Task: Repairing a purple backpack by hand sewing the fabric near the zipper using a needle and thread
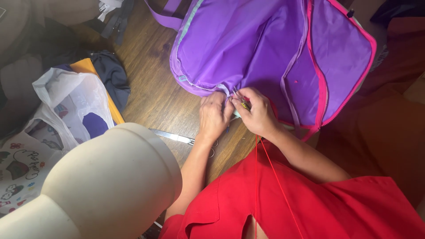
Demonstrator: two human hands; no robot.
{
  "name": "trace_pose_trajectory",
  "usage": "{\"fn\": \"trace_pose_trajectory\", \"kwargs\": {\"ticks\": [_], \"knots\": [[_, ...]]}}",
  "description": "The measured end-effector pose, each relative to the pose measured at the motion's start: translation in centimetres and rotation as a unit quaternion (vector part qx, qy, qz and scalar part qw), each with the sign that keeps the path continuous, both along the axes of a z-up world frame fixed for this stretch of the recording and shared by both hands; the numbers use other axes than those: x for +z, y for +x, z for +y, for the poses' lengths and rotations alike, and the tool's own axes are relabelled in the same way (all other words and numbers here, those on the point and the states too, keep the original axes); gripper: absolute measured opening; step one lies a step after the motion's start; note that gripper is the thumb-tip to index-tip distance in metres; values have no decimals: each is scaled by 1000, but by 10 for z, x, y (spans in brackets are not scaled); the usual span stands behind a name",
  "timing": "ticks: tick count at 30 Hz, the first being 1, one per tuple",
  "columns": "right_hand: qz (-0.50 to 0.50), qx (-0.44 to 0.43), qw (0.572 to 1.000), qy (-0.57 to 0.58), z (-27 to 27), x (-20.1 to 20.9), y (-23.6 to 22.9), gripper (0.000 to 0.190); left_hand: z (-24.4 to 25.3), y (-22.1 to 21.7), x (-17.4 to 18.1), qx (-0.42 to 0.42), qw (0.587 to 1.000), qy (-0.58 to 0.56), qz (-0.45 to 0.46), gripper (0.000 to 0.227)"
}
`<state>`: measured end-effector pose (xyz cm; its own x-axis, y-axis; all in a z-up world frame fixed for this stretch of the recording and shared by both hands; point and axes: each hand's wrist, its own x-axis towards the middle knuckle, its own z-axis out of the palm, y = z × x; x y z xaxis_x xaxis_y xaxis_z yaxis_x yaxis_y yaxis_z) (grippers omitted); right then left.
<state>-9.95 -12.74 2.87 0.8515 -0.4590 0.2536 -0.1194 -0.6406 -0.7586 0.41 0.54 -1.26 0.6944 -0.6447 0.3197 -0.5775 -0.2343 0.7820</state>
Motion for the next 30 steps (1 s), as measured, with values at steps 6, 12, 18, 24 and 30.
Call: {"fn": "trace_pose_trajectory", "kwargs": {"ticks": [6, 12, 18, 24, 30], "knots": [[63, -11, 997, -34, -8, 4, 9, 15, 0, 3, -2, -15, 1000, -4, 22, 27], [101, -16, 995, 8, -16, -16, 9, 16, -3, 6, -1, -15, 999, -30, 38, 30], [110, -6, 994, 16, -25, -16, 19, 7, -4, 9, -5, -17, 993, -75, 87, 26], [136, 4, 990, -30, -27, -16, 19, 14, -1, 15, 6, -59, 994, -47, 76, 22], [-78, 51, 988, -120, -11, 51, 10, 14, 3, 21, 7, -100, 991, -24, 89, 17]]}}
